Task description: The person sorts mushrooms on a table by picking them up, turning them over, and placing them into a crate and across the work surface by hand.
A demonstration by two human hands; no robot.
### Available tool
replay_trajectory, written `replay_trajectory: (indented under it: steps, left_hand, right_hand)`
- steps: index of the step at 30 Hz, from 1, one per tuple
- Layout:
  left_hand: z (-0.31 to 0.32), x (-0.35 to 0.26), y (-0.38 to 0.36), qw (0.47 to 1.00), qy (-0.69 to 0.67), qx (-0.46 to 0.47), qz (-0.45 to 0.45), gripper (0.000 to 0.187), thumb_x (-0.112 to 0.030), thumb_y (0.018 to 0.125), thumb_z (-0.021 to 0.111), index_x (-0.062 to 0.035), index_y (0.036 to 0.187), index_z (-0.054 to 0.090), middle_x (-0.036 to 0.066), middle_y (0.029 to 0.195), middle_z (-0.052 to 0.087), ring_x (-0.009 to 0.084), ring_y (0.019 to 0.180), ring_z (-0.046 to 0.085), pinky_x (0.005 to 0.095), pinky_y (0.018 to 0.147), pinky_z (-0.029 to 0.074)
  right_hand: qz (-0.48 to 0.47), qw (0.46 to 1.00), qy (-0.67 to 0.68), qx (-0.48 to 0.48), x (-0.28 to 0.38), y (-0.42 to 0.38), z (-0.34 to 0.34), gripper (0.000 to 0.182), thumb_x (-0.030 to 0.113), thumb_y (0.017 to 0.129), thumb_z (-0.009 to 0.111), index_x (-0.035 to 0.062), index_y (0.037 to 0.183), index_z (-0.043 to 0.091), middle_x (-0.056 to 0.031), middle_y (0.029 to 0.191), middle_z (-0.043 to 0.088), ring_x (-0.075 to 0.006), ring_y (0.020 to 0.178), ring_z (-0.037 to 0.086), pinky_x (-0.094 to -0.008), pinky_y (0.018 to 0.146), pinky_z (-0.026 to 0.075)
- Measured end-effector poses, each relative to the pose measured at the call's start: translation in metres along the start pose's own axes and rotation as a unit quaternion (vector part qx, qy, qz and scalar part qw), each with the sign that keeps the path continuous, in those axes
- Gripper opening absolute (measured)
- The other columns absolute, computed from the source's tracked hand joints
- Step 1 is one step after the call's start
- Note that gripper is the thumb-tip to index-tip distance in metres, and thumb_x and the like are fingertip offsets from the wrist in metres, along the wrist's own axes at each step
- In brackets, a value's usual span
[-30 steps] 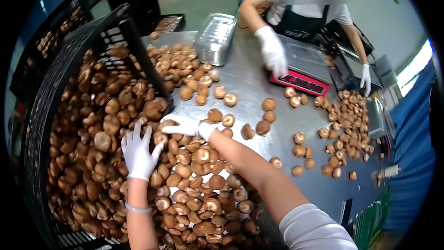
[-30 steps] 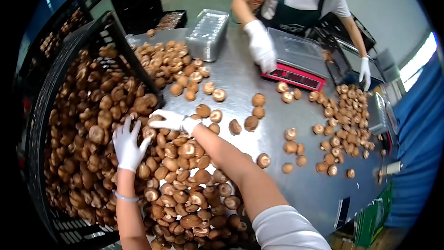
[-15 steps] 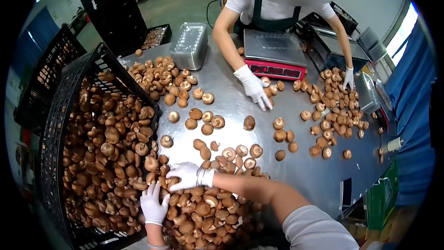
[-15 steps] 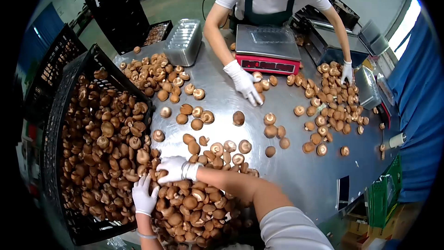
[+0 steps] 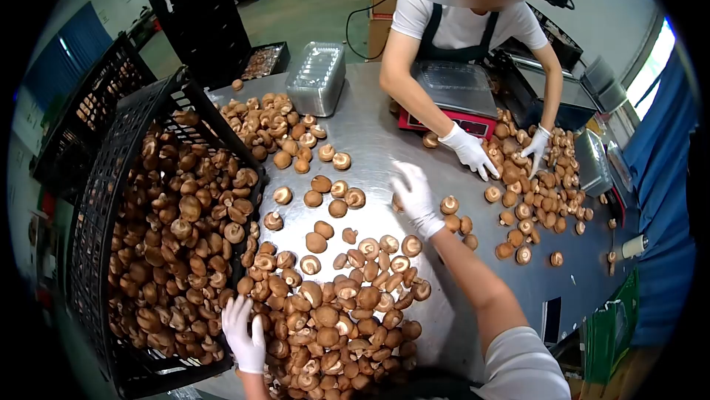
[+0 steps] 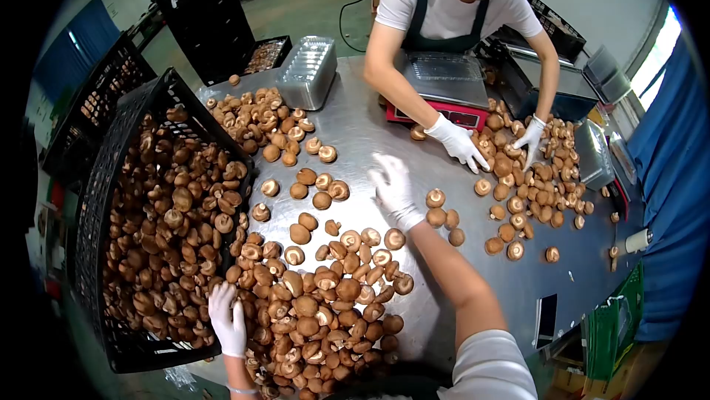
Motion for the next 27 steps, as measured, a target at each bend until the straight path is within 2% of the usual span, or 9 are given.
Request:
replay_trajectory:
  steps: [4,9,11,17,19,20,21,25,27]
  left_hand:
    - [0.021,-0.038,0.09,0.996,-0.06,0.019,0.07,0.039,-0.017,0.085,0.062,-0.0052,0.122,0.057,0.014,0.132,0.052,0.0357,0.125,0.043,0.0421,0.106,0.032]
    - [0.125,-0.005,0.199,0.99,-0.078,0.072,0.089,0.053,-0.029,0.09,0.057,-0.0059,0.135,0.045,0.021,0.141,0.04,0.0397,0.129,0.037,0.042,0.108,0.03]
    - [0.168,0.01,0.226,0.979,-0.169,0.097,0.066,0.046,-0.03,0.094,0.05,-0.0073,0.133,0.048,0.022,0.142,0.038,0.039,0.128,0.039,0.0385,0.107,0.031]
    - [0.177,0.01,0.218,0.98,-0.141,0.13,0.049,0.037,-0.033,0.093,0.053,-0.0027,0.109,0.064,0.021,0.126,0.051,0.0349,0.116,0.05,0.0348,0.098,0.039]
    - [0.155,0.01,0.198,0.977,-0.144,0.146,0.059,0.032,-0.029,0.093,0.053,-0.0002,0.101,0.065,0.021,0.122,0.053,0.0348,0.11,0.054,0.0363,0.094,0.042]
    - [0.148,0.003,0.186,0.942,-0.198,0.272,-0.004,0.032,-0.03,0.093,0.054,-0.0003,0.1,0.065,0.021,0.12,0.055,0.0358,0.108,0.054,0.0372,0.095,0.042]
    - [0.153,0.019,0.172,0.958,-0.144,0.22,0.114,0.032,-0.03,0.092,0.055,-0.0015,0.102,0.065,0.022,0.119,0.056,0.0377,0.109,0.053,0.0394,0.097,0.04]
    - [0.106,-0.003,0.128,0.969,-0.03,0.21,0.127,0.034,-0.028,0.092,0.053,-0.0047,0.115,0.062,0.022,0.131,0.05,0.0421,0.123,0.043,0.0446,0.103,0.035]
    - [0.072,-0.014,0.102,0.979,0.0,0.167,0.119,0.037,-0.026,0.093,0.052,-0.0031,0.121,0.057,0.022,0.133,0.049,0.0418,0.125,0.041,0.0448,0.105,0.033]
  right_hand:
    - [0.118,0.992,-0.055,-0.003,-0.069,-0.006,0.032,0.033,0.028,0.087,0.061,0.0128,0.116,0.062,-0.0114,0.11,0.059,-0.0287,0.101,0.056,-0.0371,0.09,0.043]
    - [0.119,0.954,0.242,0.132,-0.018,0.02,0.111,0.04,0.037,0.088,0.059,0.0122,0.119,0.061,-0.0107,0.109,0.063,-0.0284,0.104,0.058,-0.0352,0.09,0.045]
    - [0.098,0.951,0.177,0.235,0.004,0.023,0.138,0.044,0.042,0.086,0.058,0.0127,0.12,0.061,-0.0121,0.112,0.063,-0.0287,0.106,0.059,-0.0345,0.093,0.044]
    - [-0.088,0.948,0.109,0.286,0.076,-0.028,0.174,0.038,0.047,0.083,0.055,0.0115,0.09,0.068,-0.0106,0.077,0.066,-0.0312,0.082,0.063,-0.0416,0.074,0.049]
    - [-0.075,0.923,0.056,0.373,0.1,-0.07,0.189,0.038,0.04,0.085,0.058,0.0078,0.105,0.062,-0.0148,0.08,0.064,-0.0341,0.073,0.061,-0.0433,0.075,0.049]
    - [0.013,0.893,0.066,0.445,0.11,-0.091,0.198,0.042,0.042,0.086,0.056,0.007,0.109,0.06,-0.0159,0.085,0.063,-0.0343,0.078,0.061,-0.0439,0.077,0.049]
    - [0.1,0.85,0.079,0.512,0.122,-0.11,0.199,0.046,0.044,0.087,0.054,0.0061,0.113,0.057,-0.0169,0.09,0.063,-0.0345,0.083,0.061,-0.0444,0.079,0.048]
    - [-0.075,0.916,0.109,0.379,0.166,-0.122,0.145,0.049,0.046,0.089,0.051,0.0078,0.119,0.055,-0.0185,0.115,0.052,-0.0351,0.095,0.056,-0.0422,0.089,0.047]
    - [-0.053,0.868,0.031,0.493,0.16,-0.094,0.104,0.045,0.043,0.088,0.052,0.0098,0.118,0.057,-0.0163,0.112,0.055,-0.0349,0.093,0.057,-0.042,0.089,0.047]
Point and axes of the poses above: each hand's wrist, its own y-axis towards the middle knuckle, its own z-axis out of the palm, x = y × z, the point moved 6 cm from there along y, towards the middle knuckle
